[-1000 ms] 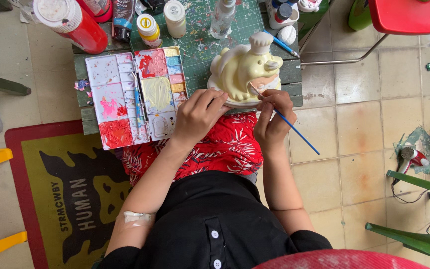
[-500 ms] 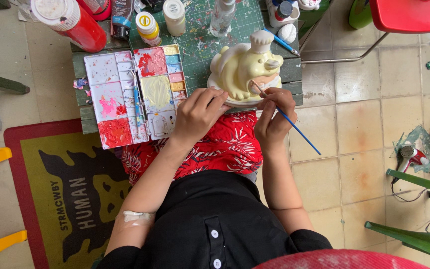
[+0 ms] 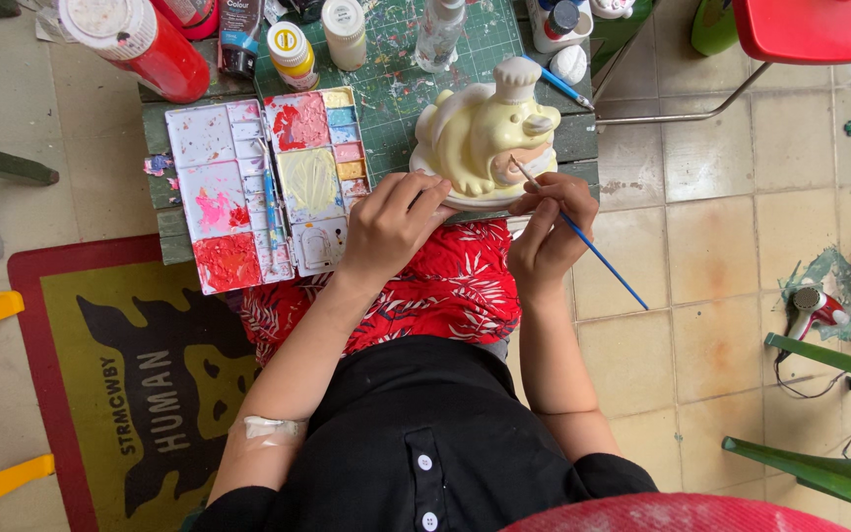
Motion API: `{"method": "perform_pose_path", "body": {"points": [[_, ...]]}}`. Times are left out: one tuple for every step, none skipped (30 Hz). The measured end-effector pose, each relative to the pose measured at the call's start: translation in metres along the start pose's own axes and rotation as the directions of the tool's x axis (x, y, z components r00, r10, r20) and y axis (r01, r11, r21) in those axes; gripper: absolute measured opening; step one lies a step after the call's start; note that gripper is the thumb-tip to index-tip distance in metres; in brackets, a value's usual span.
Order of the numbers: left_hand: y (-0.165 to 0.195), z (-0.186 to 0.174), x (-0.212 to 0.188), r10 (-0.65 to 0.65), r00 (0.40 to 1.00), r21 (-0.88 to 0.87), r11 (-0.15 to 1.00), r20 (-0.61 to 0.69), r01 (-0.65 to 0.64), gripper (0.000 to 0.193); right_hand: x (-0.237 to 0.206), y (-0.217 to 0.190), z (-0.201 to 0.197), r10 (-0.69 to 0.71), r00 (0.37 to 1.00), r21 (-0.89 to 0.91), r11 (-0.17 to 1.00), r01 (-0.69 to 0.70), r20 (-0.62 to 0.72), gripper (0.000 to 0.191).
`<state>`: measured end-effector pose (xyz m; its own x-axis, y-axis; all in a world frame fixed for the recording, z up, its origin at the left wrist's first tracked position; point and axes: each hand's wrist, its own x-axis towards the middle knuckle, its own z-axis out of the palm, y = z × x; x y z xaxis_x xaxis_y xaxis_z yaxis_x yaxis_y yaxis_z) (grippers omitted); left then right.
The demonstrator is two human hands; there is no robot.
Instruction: The person sits on a floor mat and paints a ceramic chef-bear figurine with a brush. They dip the brush into red, black and yellow paint containers, load paint onto a palette, steady the figurine with one hand, and paint details on its face and body.
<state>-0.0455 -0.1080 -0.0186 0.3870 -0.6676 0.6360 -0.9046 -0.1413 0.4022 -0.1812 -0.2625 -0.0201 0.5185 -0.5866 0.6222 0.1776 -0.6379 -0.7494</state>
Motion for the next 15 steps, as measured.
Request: {"method": "perform_pose_path", "body": {"points": [[0.000, 0.000, 0.000, -0.003, 1.000, -0.004, 1.000, 0.001, 0.003, 0.037, -0.001, 0.000, 0.000, 0.053, 0.998, 0.079, 0.996, -0.052, -0.020, 0.013], [0.001, -0.001, 0.000, 0.000, 1.000, 0.001, 1.000, 0.000, 0.000, 0.037, -0.001, 0.000, -0.001, 0.028, 1.000, 0.070, 0.997, -0.028, -0.006, 0.013], [0.001, -0.001, 0.001, 0.001, 1.000, 0.006, 1.000, -0.002, -0.001, 0.037, 0.000, 0.000, -0.002, 0.003, 1.000, 0.062, 0.998, -0.003, 0.009, 0.013], [0.001, -0.001, 0.001, 0.003, 1.000, 0.011, 1.000, -0.004, -0.003, 0.037, 0.001, 0.000, -0.002, -0.022, 0.999, 0.053, 0.998, 0.021, 0.024, 0.013], [0.001, -0.001, 0.001, 0.003, 1.000, 0.013, 1.000, -0.001, -0.003, 0.037, 0.002, -0.001, -0.003, -0.054, 0.997, 0.020, 0.998, 0.053, 0.047, 0.013], [0.001, -0.001, 0.001, 0.003, 1.000, 0.014, 1.000, 0.002, -0.003, 0.037, 0.003, -0.003, -0.004, -0.085, 0.994, -0.012, 0.996, 0.086, 0.070, 0.014], [0.001, -0.001, 0.001, 0.003, 1.000, 0.015, 1.000, 0.006, -0.003, 0.037, 0.004, -0.004, -0.004, -0.115, 0.989, -0.044, 0.992, 0.119, 0.094, 0.014], [0.001, -0.001, 0.001, 0.004, 1.000, 0.015, 1.000, 0.003, -0.004, 0.037, 0.006, -0.006, -0.004, -0.113, 0.989, -0.049, 0.992, 0.118, 0.099, 0.015], [0.001, -0.001, 0.001, 0.005, 1.000, 0.016, 1.000, 0.000, -0.005, 0.037, 0.007, -0.007, -0.003, -0.112, 0.988, -0.054, 0.992, 0.118, 0.104, 0.015], [0.001, -0.001, 0.001, 0.005, 1.000, 0.017, 1.000, -0.003, -0.005, 0.037, 0.009, -0.009, -0.002, -0.110, 0.988, -0.057, 0.991, 0.117, 0.108, 0.016], [0.001, -0.001, 0.001, 0.005, 1.000, 0.019, 1.000, -0.001, -0.005, 0.037, 0.010, -0.010, -0.002, -0.106, 0.988, -0.062, 0.992, 0.113, 0.108, 0.016], [0.001, -0.001, 0.001, 0.005, 1.000, 0.021, 1.000, 0.001, -0.005, 0.038, 0.011, -0.011, -0.001, -0.102, 0.989, -0.066, 0.992, 0.109, 0.109, 0.016], [0.001, -0.001, 0.001, 0.005, 1.000, 0.022, 1.000, 0.003, -0.005, 0.038, 0.011, -0.012, -0.001, -0.097, 0.989, -0.071, 0.992, 0.105, 0.109, 0.016], [0.001, -0.001, 0.001, 0.005, 1.000, 0.020, 1.000, 0.005, -0.005, 0.038, 0.011, -0.013, -0.001, -0.096, 0.989, -0.081, 0.991, 0.106, 0.116, 0.016], [0.001, -0.001, 0.001, 0.007, 1.000, 0.018, 1.000, 0.007, -0.007, 0.038, 0.012, -0.014, -0.002, -0.096, 0.988, -0.091, 0.990, 0.108, 0.123, 0.016]]}}
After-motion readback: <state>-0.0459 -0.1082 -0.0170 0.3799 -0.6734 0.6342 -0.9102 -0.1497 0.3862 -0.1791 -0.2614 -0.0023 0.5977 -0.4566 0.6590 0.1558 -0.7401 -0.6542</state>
